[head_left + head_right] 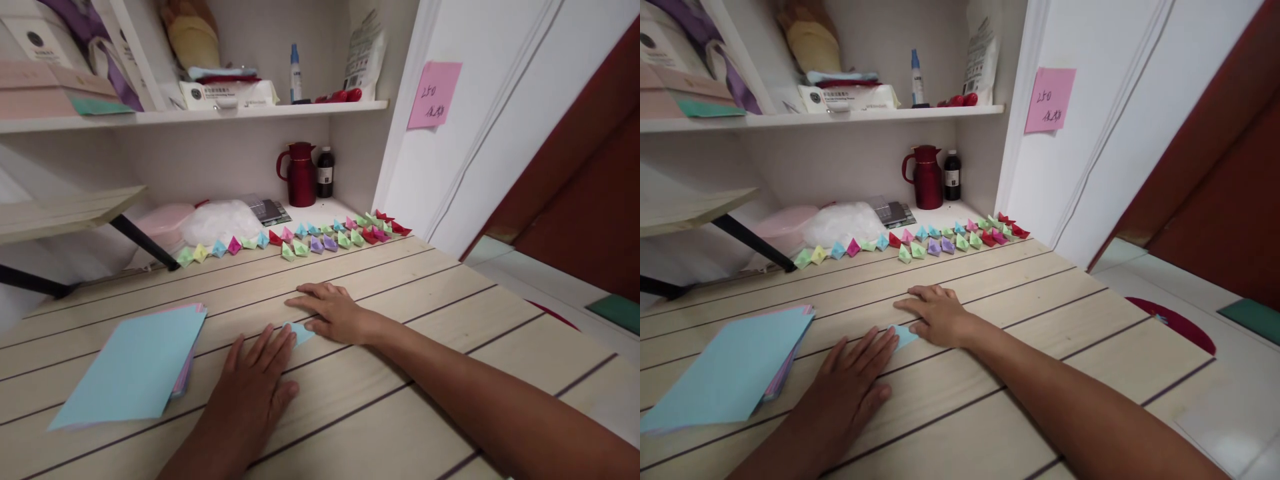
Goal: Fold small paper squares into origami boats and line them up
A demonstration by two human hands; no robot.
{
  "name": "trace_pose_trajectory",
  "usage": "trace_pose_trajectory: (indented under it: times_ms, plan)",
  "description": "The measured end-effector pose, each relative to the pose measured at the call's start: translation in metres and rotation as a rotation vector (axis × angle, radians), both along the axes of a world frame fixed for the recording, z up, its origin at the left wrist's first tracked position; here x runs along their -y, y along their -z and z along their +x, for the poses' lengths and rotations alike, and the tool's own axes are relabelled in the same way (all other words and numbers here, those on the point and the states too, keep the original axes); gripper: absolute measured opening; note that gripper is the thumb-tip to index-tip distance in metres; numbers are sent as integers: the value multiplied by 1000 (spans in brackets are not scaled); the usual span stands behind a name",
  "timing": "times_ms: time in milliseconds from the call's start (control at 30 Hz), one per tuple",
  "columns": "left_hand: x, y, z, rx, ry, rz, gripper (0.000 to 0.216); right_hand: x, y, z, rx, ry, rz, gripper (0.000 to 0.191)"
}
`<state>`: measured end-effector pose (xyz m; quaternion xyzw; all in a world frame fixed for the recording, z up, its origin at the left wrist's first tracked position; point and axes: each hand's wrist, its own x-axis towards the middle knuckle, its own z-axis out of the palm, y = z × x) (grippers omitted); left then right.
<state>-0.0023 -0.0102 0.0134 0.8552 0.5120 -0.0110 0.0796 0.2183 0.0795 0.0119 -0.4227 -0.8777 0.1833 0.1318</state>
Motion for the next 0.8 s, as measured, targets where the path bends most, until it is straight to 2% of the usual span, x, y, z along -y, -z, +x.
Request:
trace_pose_trajectory:
  times_ms: [167,267,400,533,667,800]
  plan:
    - [1,-3,0,7,-4,-25,54,-6,0,14,-148,-119,-49,45]
    - [1,-3,0,26,-3,-27,55,-6,2,13,-241,-72,-68,41]
    - [1,-1,0,46,-9,-38,54,-1,5,3,-87,9,-13,63]
    - [0,3,-1,73,-7,-9,53,1,5,1,43,-73,-28,55]
    - [0,5,-3,94,-13,3,53,-1,1,7,53,-149,-74,55]
    - [2,-2,-4,95,-7,-24,52,-3,-2,12,21,-185,-119,59]
